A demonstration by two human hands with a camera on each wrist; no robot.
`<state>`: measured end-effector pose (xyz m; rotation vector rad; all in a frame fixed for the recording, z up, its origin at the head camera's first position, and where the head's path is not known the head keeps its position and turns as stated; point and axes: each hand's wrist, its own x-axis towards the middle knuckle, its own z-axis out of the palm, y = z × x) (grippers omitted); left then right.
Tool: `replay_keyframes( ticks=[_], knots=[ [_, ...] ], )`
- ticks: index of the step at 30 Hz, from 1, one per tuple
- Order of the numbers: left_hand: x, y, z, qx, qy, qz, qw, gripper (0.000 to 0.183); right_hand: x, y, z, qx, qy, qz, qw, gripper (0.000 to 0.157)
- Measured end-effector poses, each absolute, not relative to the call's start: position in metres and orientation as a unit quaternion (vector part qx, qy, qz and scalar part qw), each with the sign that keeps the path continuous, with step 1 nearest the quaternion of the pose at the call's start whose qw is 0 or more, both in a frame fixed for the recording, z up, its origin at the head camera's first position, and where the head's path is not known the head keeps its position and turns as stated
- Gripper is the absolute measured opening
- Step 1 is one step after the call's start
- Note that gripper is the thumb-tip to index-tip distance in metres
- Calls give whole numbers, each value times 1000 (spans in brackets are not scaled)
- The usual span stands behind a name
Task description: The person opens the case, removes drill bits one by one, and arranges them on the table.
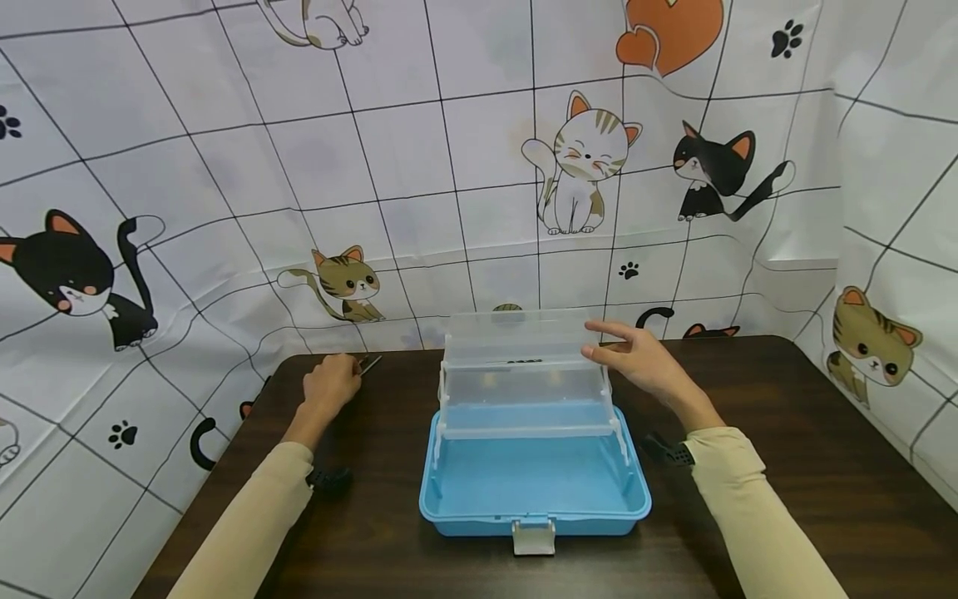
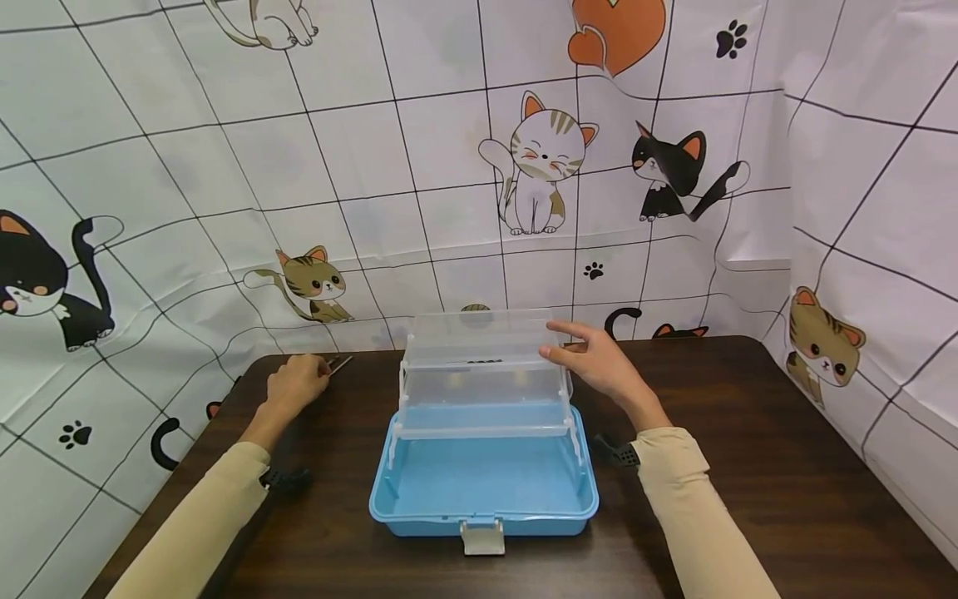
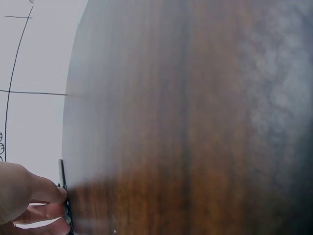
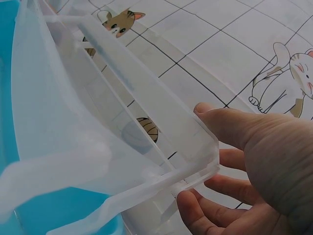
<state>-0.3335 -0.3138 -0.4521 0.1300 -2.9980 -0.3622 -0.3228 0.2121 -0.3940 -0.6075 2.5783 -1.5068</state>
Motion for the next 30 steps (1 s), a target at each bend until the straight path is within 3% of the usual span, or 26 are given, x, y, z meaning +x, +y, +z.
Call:
replay_keyframes(
  ticks=[9, 17, 26, 30],
  knots=[
    [-335, -312, -448, 34, -991, -115, 65, 15, -323, 213, -393, -191, 849, -491, 44, 72],
    [-331, -304, -436, 20, -985, -135, 105, 13, -323, 211, -393, -189, 851, -488, 46, 73],
    [-316, -242, -384, -75, -963, -167, 199, 22, -324, 211, -390, -193, 848, -491, 47, 72],
    [-309, -211, -364, -144, -945, -209, 207, 21, -323, 211, -392, -190, 851, -488, 49, 72]
  ],
)
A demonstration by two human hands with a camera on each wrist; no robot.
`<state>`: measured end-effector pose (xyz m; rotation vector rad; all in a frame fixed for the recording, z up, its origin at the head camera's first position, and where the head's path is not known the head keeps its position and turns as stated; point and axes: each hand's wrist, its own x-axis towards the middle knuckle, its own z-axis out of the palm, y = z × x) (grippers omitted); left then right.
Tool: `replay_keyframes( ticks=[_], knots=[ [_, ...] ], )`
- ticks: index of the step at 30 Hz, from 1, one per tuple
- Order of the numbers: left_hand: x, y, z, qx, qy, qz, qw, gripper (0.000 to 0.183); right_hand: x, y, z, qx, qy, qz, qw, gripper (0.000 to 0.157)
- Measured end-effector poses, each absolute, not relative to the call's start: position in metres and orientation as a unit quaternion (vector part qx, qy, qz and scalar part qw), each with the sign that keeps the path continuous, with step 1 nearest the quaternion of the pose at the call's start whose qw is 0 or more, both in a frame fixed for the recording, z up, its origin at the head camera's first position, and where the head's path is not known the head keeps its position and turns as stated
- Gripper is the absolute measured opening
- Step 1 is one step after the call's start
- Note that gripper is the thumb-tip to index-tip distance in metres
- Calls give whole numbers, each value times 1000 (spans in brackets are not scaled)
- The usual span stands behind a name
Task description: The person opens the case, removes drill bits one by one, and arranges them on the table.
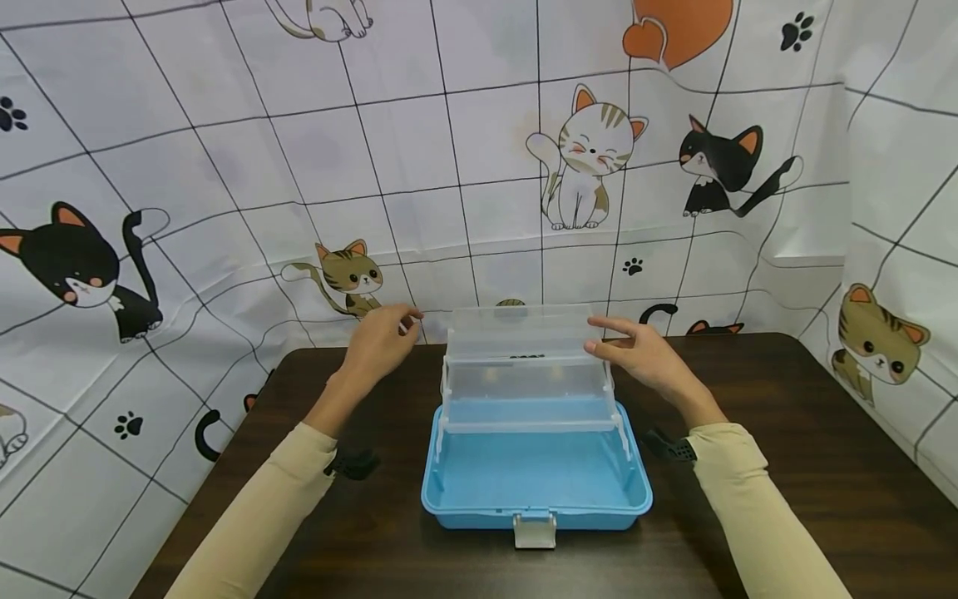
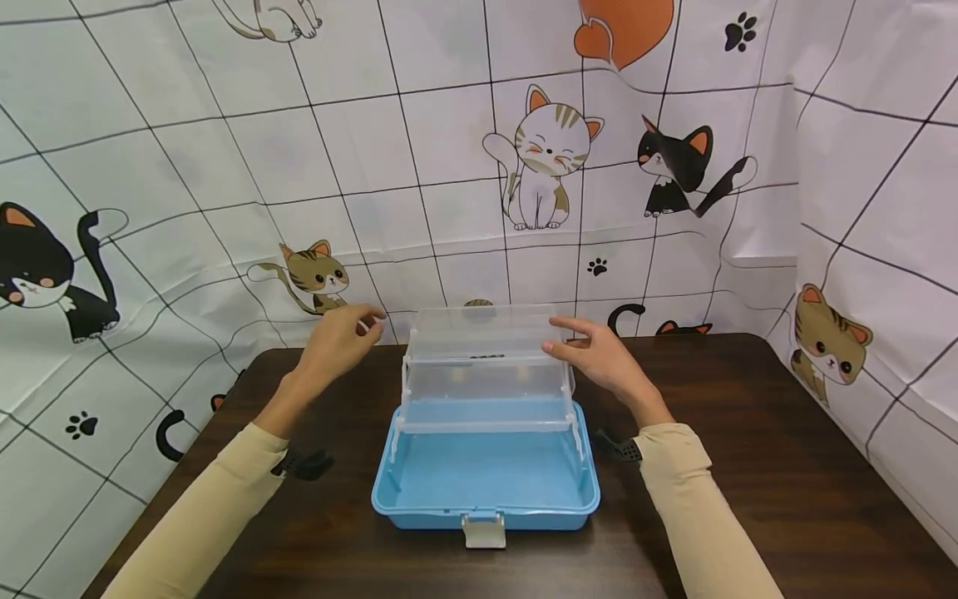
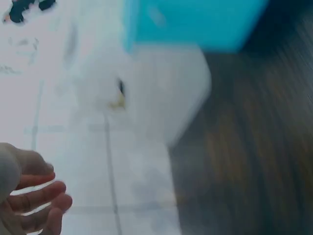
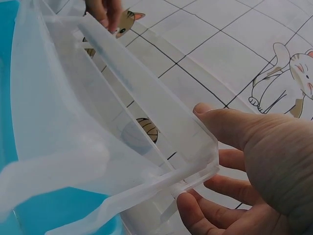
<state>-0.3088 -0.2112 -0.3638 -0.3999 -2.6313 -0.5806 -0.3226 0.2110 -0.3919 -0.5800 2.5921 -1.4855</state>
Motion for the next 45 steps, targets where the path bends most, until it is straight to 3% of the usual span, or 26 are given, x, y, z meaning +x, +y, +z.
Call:
replay_keyframes(
  ticks=[8, 17, 30, 45],
  knots=[
    [-304, -165, -340, -265, -927, -220, 148, 18, -322, 212, -393, -190, 849, -490, 47, 71],
    [-317, -143, -333, -359, -915, -176, 56, 21, -323, 210, -394, -198, 846, -493, 44, 71],
    [-325, -128, -330, -383, -909, -164, -34, 19, -323, 211, -394, -203, 845, -493, 41, 70],
    [-327, -127, -326, -374, -917, -127, -49, 18, -324, 212, -393, -200, 844, -495, 44, 71]
  ],
)
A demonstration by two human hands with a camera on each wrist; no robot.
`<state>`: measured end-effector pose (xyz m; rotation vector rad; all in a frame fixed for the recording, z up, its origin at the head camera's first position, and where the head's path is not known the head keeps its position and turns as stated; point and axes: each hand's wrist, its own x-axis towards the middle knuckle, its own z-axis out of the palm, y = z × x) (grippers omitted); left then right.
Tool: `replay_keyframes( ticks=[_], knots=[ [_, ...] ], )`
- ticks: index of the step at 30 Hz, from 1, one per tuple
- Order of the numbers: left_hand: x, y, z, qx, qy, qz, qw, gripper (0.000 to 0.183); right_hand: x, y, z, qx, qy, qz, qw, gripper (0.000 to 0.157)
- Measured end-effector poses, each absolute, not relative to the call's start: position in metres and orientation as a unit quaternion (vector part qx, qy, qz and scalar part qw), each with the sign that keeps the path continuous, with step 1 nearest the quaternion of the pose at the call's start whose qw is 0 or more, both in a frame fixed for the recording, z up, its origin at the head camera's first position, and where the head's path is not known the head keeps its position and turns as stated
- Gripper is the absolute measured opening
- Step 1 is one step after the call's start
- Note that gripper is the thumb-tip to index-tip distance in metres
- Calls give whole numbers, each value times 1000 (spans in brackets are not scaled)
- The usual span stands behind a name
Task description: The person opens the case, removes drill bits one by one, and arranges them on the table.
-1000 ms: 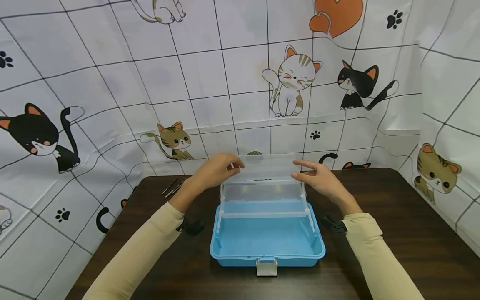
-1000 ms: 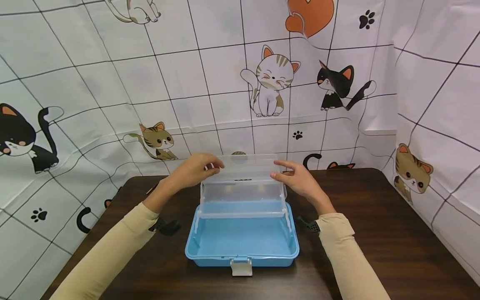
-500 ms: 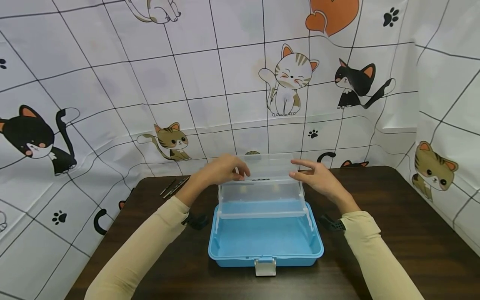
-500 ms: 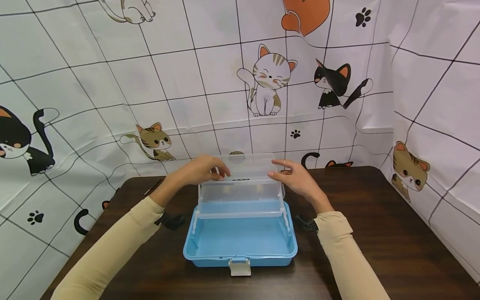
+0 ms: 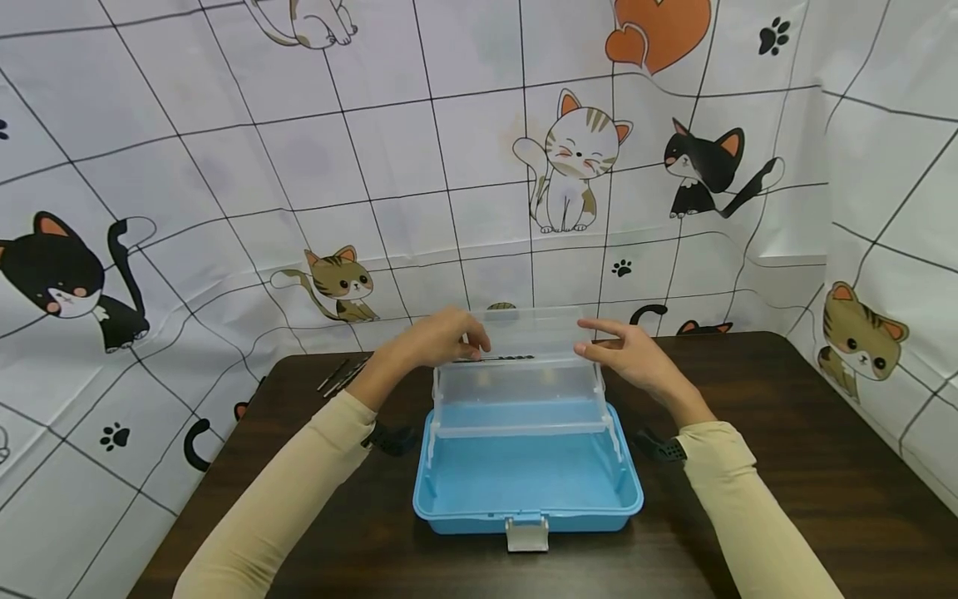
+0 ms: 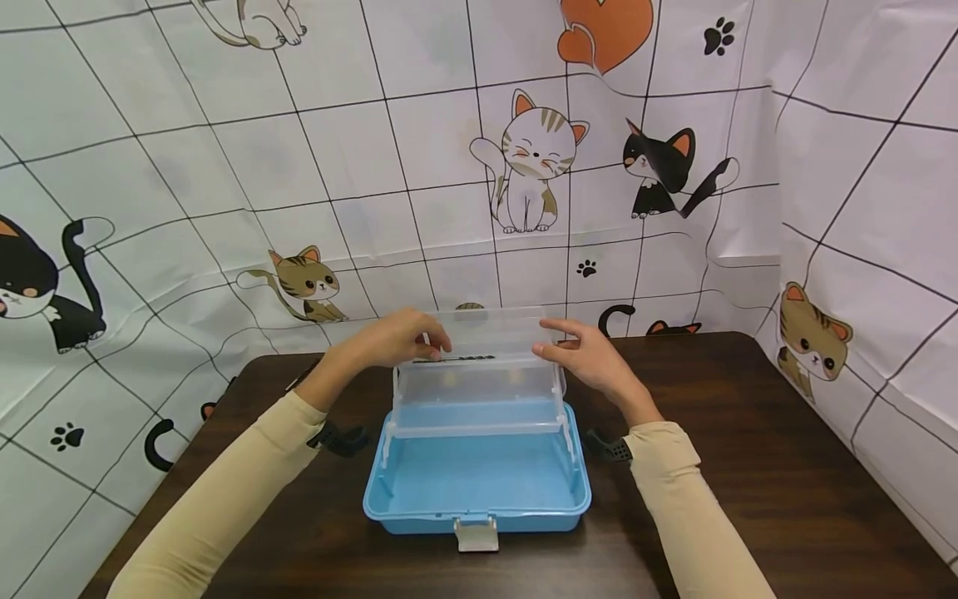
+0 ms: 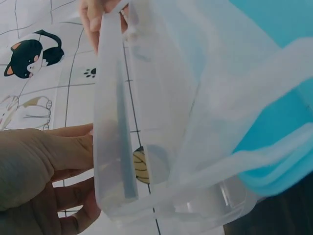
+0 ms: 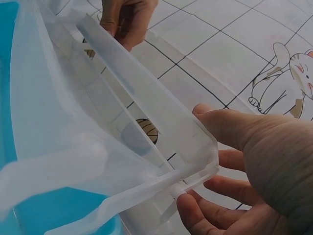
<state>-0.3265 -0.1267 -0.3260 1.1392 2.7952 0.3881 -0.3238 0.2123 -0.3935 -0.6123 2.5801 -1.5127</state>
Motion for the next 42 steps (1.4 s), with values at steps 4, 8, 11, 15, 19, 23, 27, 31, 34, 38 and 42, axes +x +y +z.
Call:
replay_keyframes(
  ticks=[4, 8, 11, 15, 19, 23, 27, 31, 34, 38, 42],
  knots=[
    [-327, -127, -324, 371, 921, 106, 50, 16, -322, 213, -391, -200, 846, -492, 42, 69],
    [-327, -124, -325, 367, 924, 96, 48, 14, -320, 214, -390, -201, 846, -491, 41, 68],
    [-326, -122, -327, 361, 927, 91, 46, 12, -321, 213, -392, -201, 848, -489, 41, 69],
    [-325, -119, -328, 355, 930, 91, 41, 11, -321, 213, -394, -196, 851, -486, 39, 70],
    [-324, -118, -327, 346, 933, 95, 40, 10, -322, 213, -394, -193, 851, -488, 37, 70],
    [-325, -121, -326, 335, 936, 94, 49, 12, -322, 212, -393, -196, 847, -493, 40, 69],
    [-325, -125, -324, 324, 940, 89, 54, 12, -323, 211, -391, -198, 846, -493, 43, 70],
    [-325, -127, -322, 330, 938, 96, 47, 6, -323, 211, -389, -194, 847, -493, 41, 71],
    [-324, -129, -322, 348, 931, 104, 41, 4, -323, 211, -389, -194, 848, -491, 41, 71],
    [-324, -130, -324, 367, 923, 107, 40, 4, -323, 211, -391, -191, 849, -491, 44, 71],
    [-323, -132, -326, 369, 922, 110, 38, 5, -323, 211, -393, -194, 846, -494, 46, 70]
  ],
)
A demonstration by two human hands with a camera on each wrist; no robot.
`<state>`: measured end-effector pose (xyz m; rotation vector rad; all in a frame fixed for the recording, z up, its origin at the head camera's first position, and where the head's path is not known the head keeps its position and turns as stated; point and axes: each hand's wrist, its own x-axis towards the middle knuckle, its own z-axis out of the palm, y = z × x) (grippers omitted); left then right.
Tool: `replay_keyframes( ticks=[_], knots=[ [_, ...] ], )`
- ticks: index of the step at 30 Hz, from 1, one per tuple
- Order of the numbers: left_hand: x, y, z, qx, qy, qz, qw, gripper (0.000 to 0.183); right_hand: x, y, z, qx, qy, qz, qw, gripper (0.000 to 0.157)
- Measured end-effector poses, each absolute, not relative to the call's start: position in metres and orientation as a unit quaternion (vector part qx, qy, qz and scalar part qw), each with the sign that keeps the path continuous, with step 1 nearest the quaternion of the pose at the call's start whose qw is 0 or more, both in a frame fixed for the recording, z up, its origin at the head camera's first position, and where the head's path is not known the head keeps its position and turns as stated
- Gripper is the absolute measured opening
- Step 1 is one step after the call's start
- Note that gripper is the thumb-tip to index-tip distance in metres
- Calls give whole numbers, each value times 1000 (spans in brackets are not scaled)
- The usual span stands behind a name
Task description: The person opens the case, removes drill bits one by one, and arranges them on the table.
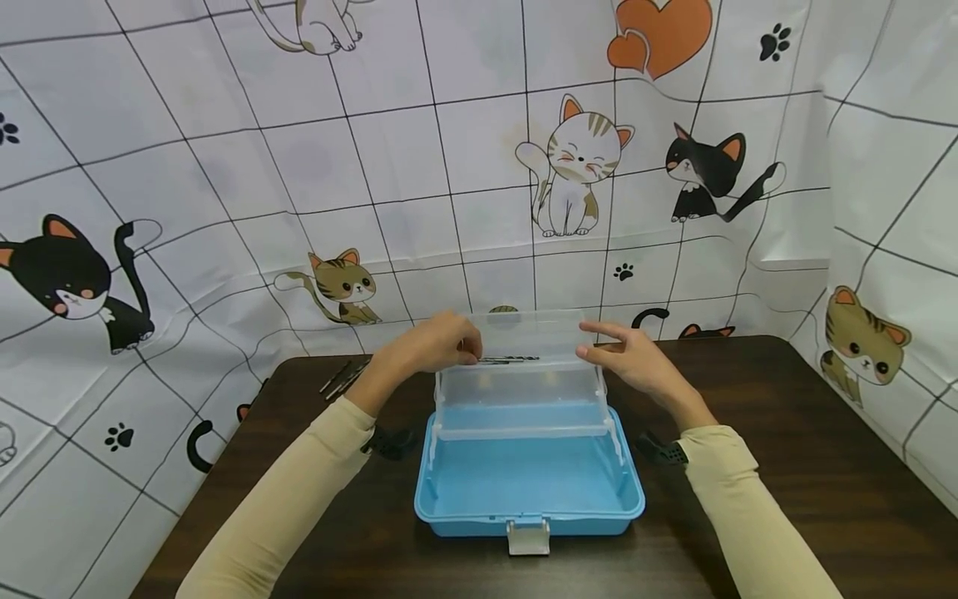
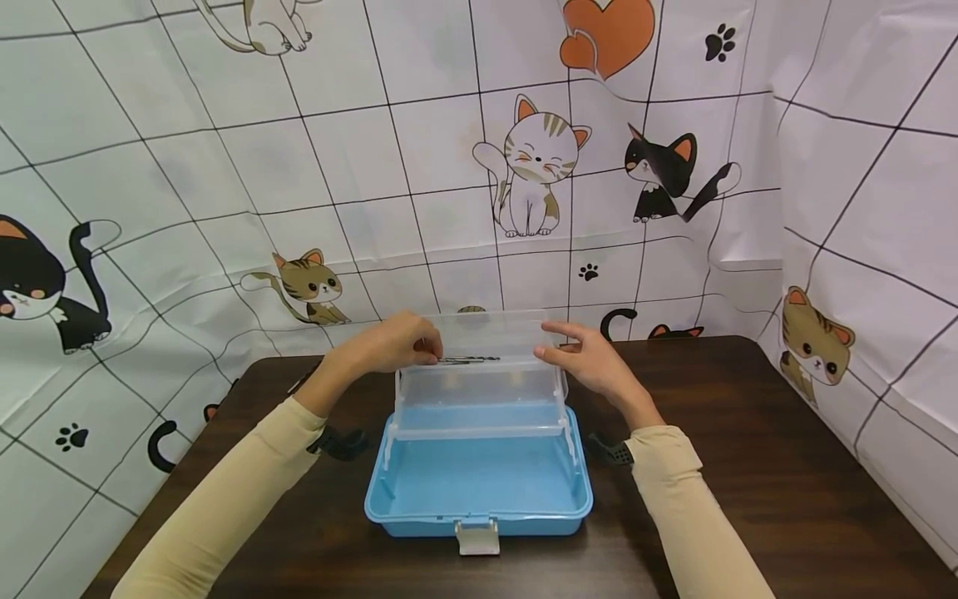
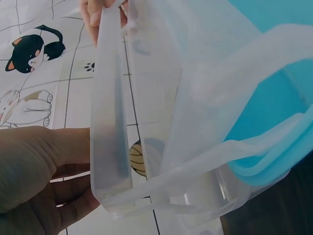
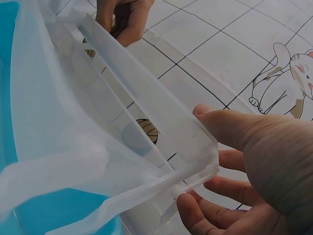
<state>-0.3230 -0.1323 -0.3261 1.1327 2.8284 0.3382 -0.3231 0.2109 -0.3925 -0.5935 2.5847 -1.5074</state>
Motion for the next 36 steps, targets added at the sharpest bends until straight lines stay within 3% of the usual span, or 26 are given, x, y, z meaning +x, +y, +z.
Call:
replay_keyframes(
  ticks=[29, 36],
  knots=[
    [-304, -171, -303, 330, 932, 142, -40, 4, -320, 207, -392, -194, 855, -480, 42, 73],
    [-301, -192, -298, 262, 953, 137, -72, 5, -319, 209, -395, -198, 855, -478, 35, 72]
  ],
)
